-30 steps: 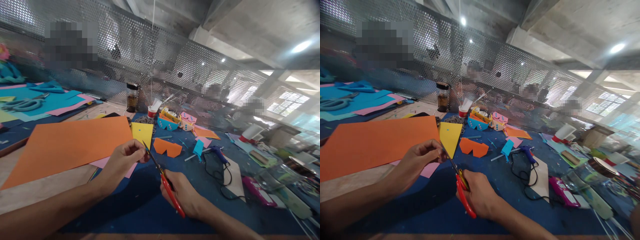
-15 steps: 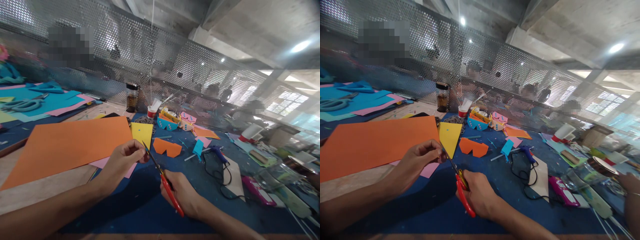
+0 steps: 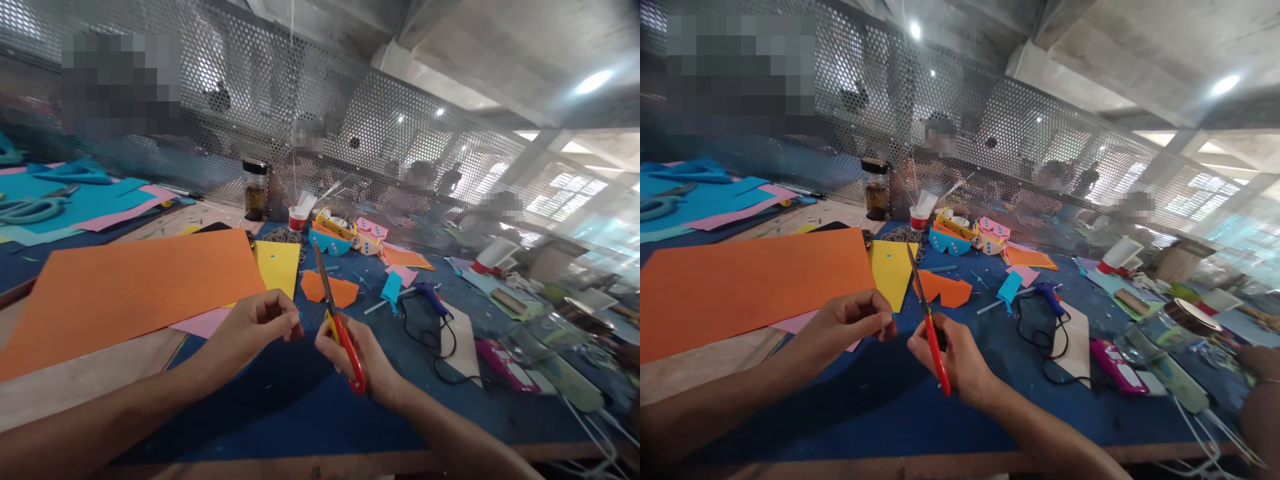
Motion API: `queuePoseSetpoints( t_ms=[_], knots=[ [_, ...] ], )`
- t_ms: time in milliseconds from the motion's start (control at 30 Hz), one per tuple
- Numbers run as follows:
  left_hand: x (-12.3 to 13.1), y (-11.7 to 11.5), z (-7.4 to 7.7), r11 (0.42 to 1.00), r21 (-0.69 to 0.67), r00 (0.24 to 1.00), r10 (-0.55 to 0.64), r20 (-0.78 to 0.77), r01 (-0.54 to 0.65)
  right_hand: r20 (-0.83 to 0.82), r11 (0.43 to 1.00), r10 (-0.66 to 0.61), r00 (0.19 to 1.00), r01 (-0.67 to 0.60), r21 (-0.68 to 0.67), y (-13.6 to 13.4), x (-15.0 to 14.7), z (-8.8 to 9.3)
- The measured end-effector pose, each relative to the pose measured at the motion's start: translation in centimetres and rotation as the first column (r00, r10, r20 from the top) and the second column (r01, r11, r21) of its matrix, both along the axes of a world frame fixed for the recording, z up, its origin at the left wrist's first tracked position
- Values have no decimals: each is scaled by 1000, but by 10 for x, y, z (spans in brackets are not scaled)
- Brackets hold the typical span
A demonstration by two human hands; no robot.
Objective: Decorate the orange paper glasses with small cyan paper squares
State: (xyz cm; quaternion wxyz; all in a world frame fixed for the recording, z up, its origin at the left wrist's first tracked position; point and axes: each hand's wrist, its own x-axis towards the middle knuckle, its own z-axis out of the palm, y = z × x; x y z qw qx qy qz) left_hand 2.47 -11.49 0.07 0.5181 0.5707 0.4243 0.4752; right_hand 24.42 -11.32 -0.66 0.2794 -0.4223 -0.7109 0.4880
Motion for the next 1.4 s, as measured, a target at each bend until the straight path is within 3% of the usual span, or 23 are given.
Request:
queuePoseSetpoints(
  t_ms=[300, 733, 933, 1167, 1400],
  knots=[
    [6, -6, -19, 985, 0, 954, -165, -249, 170, -60, 998, -14, 998, 18, 61, 0, -2, 1],
    [6, -7, -25, 977, -71, 935, -214, -283, 202, -4, 1000, -7, 1000, 8, 5, -4, -6, 2],
    [7, -3, -27, 961, -107, 949, -269, -164, 253, -22, 1000, -19, 1000, 18, -9, -4, -9, 3],
    [6, 6, -37, 909, -213, 929, -323, 179, 357, -114, 999, -51, 992, 49, -20, 0, -4, -2],
    [10, 3, -45, 878, -308, 899, -248, 361, 365, -161, 999, -49, 986, 46, -24, 0, -3, -4]
  ],
)
